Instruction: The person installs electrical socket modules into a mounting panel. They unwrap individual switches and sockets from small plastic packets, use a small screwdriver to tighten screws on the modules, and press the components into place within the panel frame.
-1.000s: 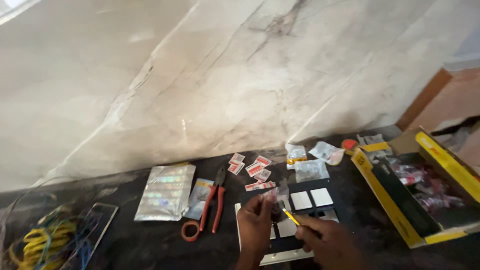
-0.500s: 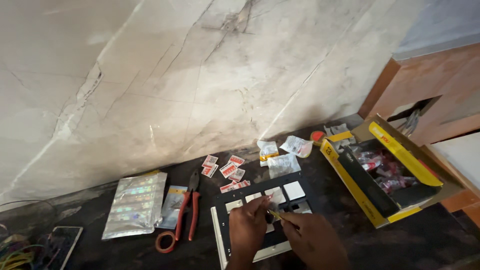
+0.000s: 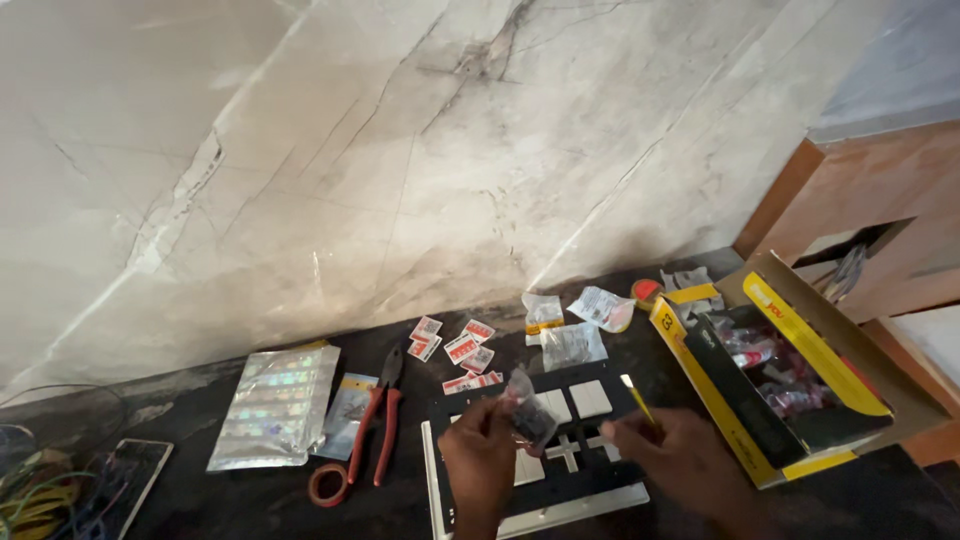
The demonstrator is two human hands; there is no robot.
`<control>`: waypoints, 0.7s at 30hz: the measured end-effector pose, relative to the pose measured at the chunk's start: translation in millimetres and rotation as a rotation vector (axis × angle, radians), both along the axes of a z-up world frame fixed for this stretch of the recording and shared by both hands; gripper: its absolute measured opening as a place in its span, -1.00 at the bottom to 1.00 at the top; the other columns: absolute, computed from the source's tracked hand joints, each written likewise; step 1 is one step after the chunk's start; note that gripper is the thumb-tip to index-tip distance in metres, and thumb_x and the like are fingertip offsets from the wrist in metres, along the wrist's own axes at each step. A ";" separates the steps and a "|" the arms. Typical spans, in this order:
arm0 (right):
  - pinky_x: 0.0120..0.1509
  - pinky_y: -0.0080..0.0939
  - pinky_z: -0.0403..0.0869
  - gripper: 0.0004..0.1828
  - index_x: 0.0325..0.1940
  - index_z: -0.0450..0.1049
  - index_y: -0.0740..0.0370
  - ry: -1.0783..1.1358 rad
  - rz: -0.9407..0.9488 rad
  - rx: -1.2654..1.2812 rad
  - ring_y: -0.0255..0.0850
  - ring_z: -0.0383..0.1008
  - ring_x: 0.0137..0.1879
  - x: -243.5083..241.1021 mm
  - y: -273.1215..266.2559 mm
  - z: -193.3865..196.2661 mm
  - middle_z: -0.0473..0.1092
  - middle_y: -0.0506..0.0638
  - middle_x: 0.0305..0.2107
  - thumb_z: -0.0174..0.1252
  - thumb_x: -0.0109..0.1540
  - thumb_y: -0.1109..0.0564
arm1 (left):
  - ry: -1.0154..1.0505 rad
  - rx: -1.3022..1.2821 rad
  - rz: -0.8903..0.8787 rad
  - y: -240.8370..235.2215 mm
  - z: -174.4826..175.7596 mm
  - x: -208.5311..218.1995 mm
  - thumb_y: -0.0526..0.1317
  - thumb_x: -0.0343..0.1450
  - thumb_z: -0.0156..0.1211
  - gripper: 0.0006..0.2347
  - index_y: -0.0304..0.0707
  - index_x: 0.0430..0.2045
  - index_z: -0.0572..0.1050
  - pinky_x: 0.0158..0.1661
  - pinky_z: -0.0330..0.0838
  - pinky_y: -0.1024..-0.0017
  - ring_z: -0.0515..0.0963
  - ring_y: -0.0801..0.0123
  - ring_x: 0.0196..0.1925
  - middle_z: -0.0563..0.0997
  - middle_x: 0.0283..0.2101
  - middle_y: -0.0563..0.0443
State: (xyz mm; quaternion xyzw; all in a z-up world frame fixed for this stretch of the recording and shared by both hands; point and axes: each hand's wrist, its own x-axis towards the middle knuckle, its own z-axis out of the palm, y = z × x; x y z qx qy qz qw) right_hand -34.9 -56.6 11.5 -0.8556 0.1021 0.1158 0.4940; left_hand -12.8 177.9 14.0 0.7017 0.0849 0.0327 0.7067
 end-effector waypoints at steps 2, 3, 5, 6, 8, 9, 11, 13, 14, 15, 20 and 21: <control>-0.21 -0.29 0.53 -0.57 -0.14 0.73 0.20 -0.041 -0.066 0.245 -0.37 0.61 -0.35 3.7 13.8 -24.4 0.66 -0.07 -0.49 0.32 0.13 -0.17 | 0.053 -0.193 0.011 -2.8 -6.8 3.3 -0.26 0.46 0.21 -0.79 -0.54 -0.44 0.65 -0.55 0.56 0.45 0.66 0.38 -0.62 0.65 -0.61 -0.15; -0.28 -0.23 0.39 -0.56 -0.14 0.69 0.23 0.042 -0.092 0.279 -0.31 0.46 -0.41 2.7 17.7 -32.6 0.51 -0.04 -0.53 0.29 0.19 -0.19 | 0.115 -0.278 0.013 -7.1 -12.1 4.3 -0.26 0.44 0.22 -0.79 -0.54 -0.45 0.63 -0.54 0.58 0.42 0.66 0.36 -0.61 0.67 -0.57 -0.13; -0.42 -0.10 0.13 -0.51 -0.15 0.62 0.30 0.212 -0.135 0.350 -0.18 0.16 -0.52 1.2 42.0 -48.3 0.21 0.04 -0.61 0.23 0.31 -0.23 | 0.147 -0.382 -0.020 -15.5 -24.3 5.0 -0.27 0.40 0.27 -0.81 -0.54 -0.44 0.61 -0.51 0.59 0.42 0.66 0.36 -0.56 0.69 -0.51 -0.12; -0.41 -0.15 0.17 -0.54 -0.19 0.62 0.30 0.141 -0.144 0.415 -0.23 0.21 -0.51 3.9 51.2 -52.7 0.29 0.01 -0.60 0.25 0.26 -0.20 | 0.119 -0.398 -0.055 -19.1 -30.0 5.4 -0.28 0.39 0.33 -0.83 -0.53 -0.43 0.60 -0.49 0.58 0.43 0.64 0.38 -0.53 0.69 -0.48 -0.13; -0.40 -0.26 0.25 -0.59 -0.26 0.63 0.30 -0.001 -0.164 0.544 -0.33 0.32 -0.49 11.1 66.4 -57.7 0.43 -0.06 -0.59 0.30 0.16 -0.14 | 0.130 -0.396 -0.086 -16.3 -36.3 6.5 -0.28 0.37 0.37 -0.82 -0.53 -0.43 0.60 -0.47 0.59 0.44 0.65 0.39 -0.51 0.69 -0.46 -0.15; -0.38 -0.27 0.28 -0.59 -0.24 0.63 0.32 -0.012 -0.145 0.557 -0.33 0.34 -0.47 9.2 68.0 -57.8 0.44 -0.05 -0.58 0.33 0.15 -0.11 | 0.169 -0.376 -0.080 -10.2 -36.8 6.5 -0.26 0.37 0.35 -0.81 -0.53 -0.45 0.59 -0.47 0.62 0.42 0.66 0.37 -0.52 0.69 -0.48 -0.16; -0.35 -0.29 0.35 -0.60 -0.20 0.63 0.37 -0.041 -0.104 0.575 -0.34 0.39 -0.43 5.1 67.5 -56.0 0.46 -0.04 -0.55 0.37 0.14 -0.06 | 0.228 -0.358 -0.064 -5.5 -35.6 9.0 -0.25 0.37 0.32 -0.81 -0.52 -0.47 0.58 -0.49 0.64 0.40 0.67 0.35 -0.54 0.70 -0.49 -0.17; -0.30 -0.31 0.44 -0.59 -0.10 0.60 0.30 -0.018 -0.108 0.581 -0.35 0.46 -0.40 0.5 63.9 -57.8 0.51 -0.05 -0.52 0.37 0.10 -0.03 | 0.276 -0.357 -0.039 -2.8 -36.4 10.3 -0.26 0.37 0.28 -0.83 -0.50 -0.46 0.57 -0.54 0.60 0.40 0.68 0.32 -0.57 0.70 -0.49 -0.17; -0.27 -0.32 0.48 -0.56 -0.05 0.59 0.26 -0.010 -0.109 0.585 -0.35 0.50 -0.38 2.1 63.0 -62.2 0.54 -0.06 -0.51 0.36 0.07 -0.01 | 0.280 -0.361 -0.052 -1.7 -37.8 10.7 -0.27 0.38 0.29 -0.82 -0.52 -0.45 0.57 -0.56 0.57 0.40 0.65 0.33 -0.59 0.68 -0.51 -0.17; -0.30 -0.30 0.47 -0.54 -0.03 0.58 0.30 -0.034 -0.105 0.619 -0.35 0.50 -0.40 4.2 63.2 -69.8 0.55 -0.04 -0.50 0.37 0.06 0.01 | 0.283 -0.365 -0.065 -1.6 -39.9 9.0 -0.27 0.38 0.30 -0.82 -0.54 -0.45 0.57 -0.58 0.55 0.41 0.62 0.33 -0.62 0.66 -0.54 -0.18; -0.58 -0.33 0.22 -0.44 0.05 0.52 0.33 0.038 -0.114 0.824 -0.36 0.28 -0.64 -1.5 34.6 -116.8 0.56 0.07 -0.57 0.31 0.04 -0.02 | 0.226 -0.370 -0.197 -9.5 -43.6 4.9 -0.30 0.42 0.29 -0.83 -0.56 -0.43 0.58 -0.63 0.41 0.47 0.54 0.41 -0.68 0.64 -0.57 -0.14; -0.60 -0.33 0.20 -0.43 0.07 0.49 0.35 0.050 -0.080 0.915 -0.37 0.26 -0.66 -1.5 27.9 -124.1 0.50 0.05 -0.59 0.32 0.06 -0.02 | 0.246 -0.393 -0.230 -9.6 -41.7 4.6 -0.31 0.43 0.26 -0.84 -0.55 -0.43 0.57 -0.66 0.38 0.47 0.51 0.41 -0.71 0.63 -0.58 -0.13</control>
